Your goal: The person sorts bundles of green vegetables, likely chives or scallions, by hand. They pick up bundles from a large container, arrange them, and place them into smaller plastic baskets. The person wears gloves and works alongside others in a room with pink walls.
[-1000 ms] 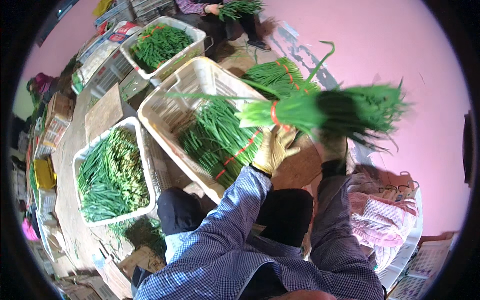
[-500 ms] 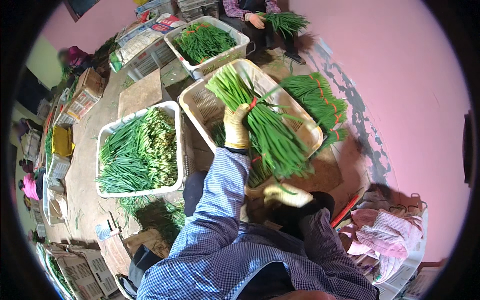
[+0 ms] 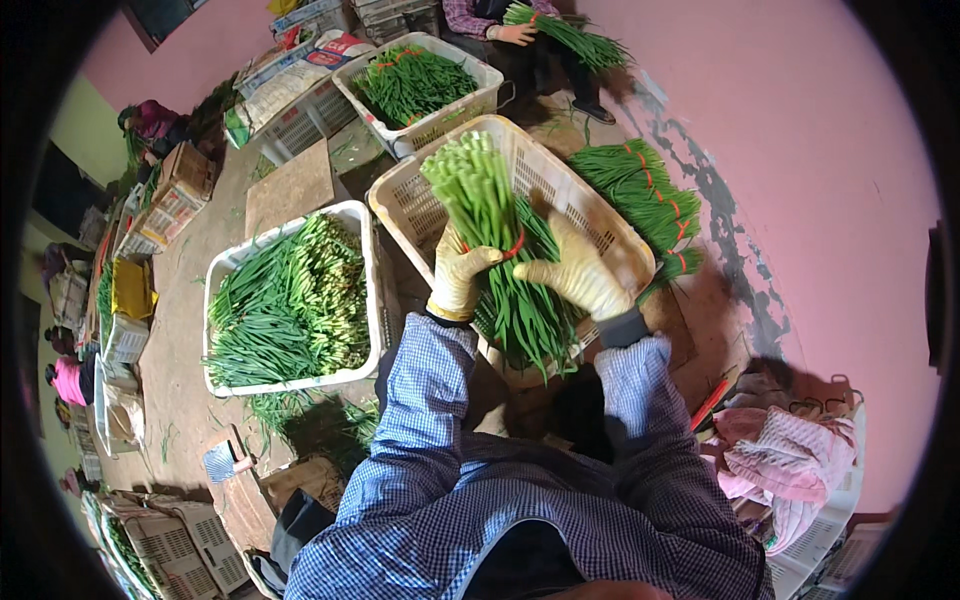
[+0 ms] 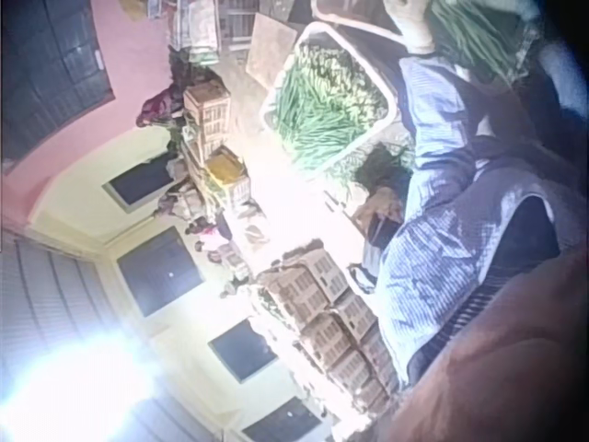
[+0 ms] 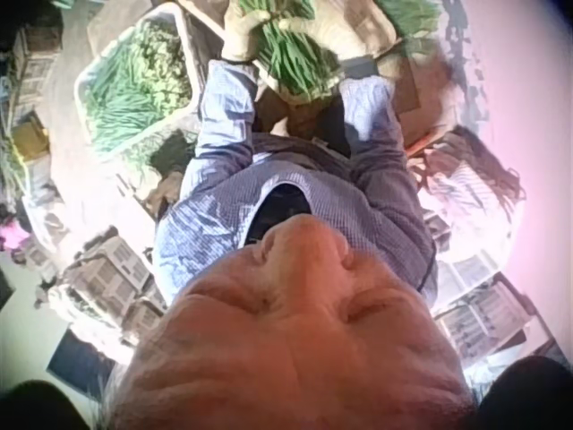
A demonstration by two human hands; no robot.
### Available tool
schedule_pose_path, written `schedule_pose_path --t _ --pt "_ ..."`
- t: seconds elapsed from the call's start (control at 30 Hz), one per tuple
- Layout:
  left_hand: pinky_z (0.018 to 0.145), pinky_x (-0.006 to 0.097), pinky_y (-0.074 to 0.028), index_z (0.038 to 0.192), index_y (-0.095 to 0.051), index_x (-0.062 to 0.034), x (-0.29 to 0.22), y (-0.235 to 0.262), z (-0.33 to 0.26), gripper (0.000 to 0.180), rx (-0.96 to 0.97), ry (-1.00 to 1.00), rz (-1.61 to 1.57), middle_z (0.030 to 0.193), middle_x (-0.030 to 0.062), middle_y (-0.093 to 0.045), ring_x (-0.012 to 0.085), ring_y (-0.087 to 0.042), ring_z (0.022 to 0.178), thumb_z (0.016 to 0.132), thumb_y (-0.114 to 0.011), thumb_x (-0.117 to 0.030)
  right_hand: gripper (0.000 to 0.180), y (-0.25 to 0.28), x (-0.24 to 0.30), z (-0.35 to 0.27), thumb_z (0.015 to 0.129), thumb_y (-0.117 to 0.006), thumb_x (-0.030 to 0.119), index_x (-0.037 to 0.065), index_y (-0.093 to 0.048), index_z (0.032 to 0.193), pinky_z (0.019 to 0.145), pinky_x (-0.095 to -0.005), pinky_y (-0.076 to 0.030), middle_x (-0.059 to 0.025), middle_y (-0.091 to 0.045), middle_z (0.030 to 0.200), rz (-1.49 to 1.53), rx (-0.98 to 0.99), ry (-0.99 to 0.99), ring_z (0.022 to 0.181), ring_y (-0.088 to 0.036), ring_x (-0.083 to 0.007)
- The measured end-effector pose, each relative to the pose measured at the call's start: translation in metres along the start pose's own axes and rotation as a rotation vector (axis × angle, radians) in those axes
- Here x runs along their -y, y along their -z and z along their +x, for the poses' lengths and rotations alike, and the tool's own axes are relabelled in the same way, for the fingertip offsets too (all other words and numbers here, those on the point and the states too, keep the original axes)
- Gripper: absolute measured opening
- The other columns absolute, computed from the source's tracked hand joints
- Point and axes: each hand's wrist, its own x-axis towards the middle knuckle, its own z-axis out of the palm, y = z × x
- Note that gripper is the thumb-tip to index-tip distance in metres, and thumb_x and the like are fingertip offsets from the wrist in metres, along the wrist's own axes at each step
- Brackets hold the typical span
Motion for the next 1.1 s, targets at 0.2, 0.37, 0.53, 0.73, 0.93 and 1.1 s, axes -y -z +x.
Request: schedule_pose_path --t 0.2,0.37,0.53,0.73,0.93,1.1 --pt "0.094 0.037 -0.053 0.133 -0.054 -0.0014 -0.001 0.001 -0.001 0.058 -0.137 -0.013 -0.151 0.116 0.0098 -0.066 0.0218 -0.065 0.104 0.081 -0.075 -0.017 0.119 -0.071 -0.008 -0.033 0.061 -0.096 0.023 0.000 -0.028 0.155 0.117 -0.0379 -0.034 -0.0181 -0.049 0.146 0.016 -0.147 -0.125 0.137 -0.044 -0.0299" --pt "0.104 0.031 -0.043 0.146 -0.048 0.0007 -0.003 0.023 0.005 0.072 0.094 0.127 0.018 0.126 0.0065 -0.063 0.0175 -0.059 0.112 0.086 -0.078 -0.025 0.097 -0.038 -0.043 -0.045 0.058 -0.098 0.017 0.003 -0.050 0.142 0.109 -0.0369 -0.043 -0.0052 -0.062 0.128 0.702 -0.022 -0.421 0.120 -0.056 -0.0191" --pt "0.112 0.041 -0.035 0.155 -0.033 -0.0026 0.004 0.069 0.000 0.112 0.004 0.157 0.158 0.143 0.0091 -0.054 0.0213 -0.050 0.131 0.074 -0.083 -0.061 0.099 -0.030 -0.066 -0.057 0.054 -0.100 0.031 0.007 -0.056 0.139 0.103 -0.0374 -0.047 -0.0014 -0.065 0.124 0.812 0.112 -0.342 0.117 -0.059 -0.0187" --pt "0.107 0.036 -0.043 0.141 -0.052 -0.0008 0.026 0.031 -0.009 0.074 0.128 0.183 0.044 0.129 0.0081 -0.065 0.0194 -0.059 0.120 0.081 -0.081 -0.033 0.100 -0.051 -0.084 -0.064 0.056 -0.099 0.030 0.005 -0.053 0.142 0.105 -0.0375 -0.046 -0.0039 -0.063 0.129 0.916 0.221 -0.422 0.121 -0.057 -0.0212" --pt "0.093 0.032 -0.052 0.122 -0.063 -0.0026 0.025 0.025 -0.020 0.043 -0.065 0.185 0.028 0.110 0.0062 -0.072 0.0161 -0.067 0.097 0.082 -0.076 -0.005 0.083 -0.010 -0.069 -0.059 0.072 -0.090 0.021 0.005 -0.053 0.144 0.103 -0.0397 -0.048 -0.0071 -0.062 0.133 0.448 0.007 -0.639 0.125 -0.056 -0.0200" --pt "0.094 0.030 -0.050 0.119 -0.063 -0.0030 0.051 0.025 -0.016 0.038 -0.057 0.184 0.195 0.108 0.0053 -0.072 0.0144 -0.065 0.096 0.087 -0.079 -0.016 0.083 -0.003 -0.083 -0.034 0.084 -0.080 0.046 0.004 -0.048 0.149 0.103 -0.0347 -0.045 -0.0061 -0.064 0.129 0.534 -0.248 -0.463 0.119 -0.058 -0.0160"
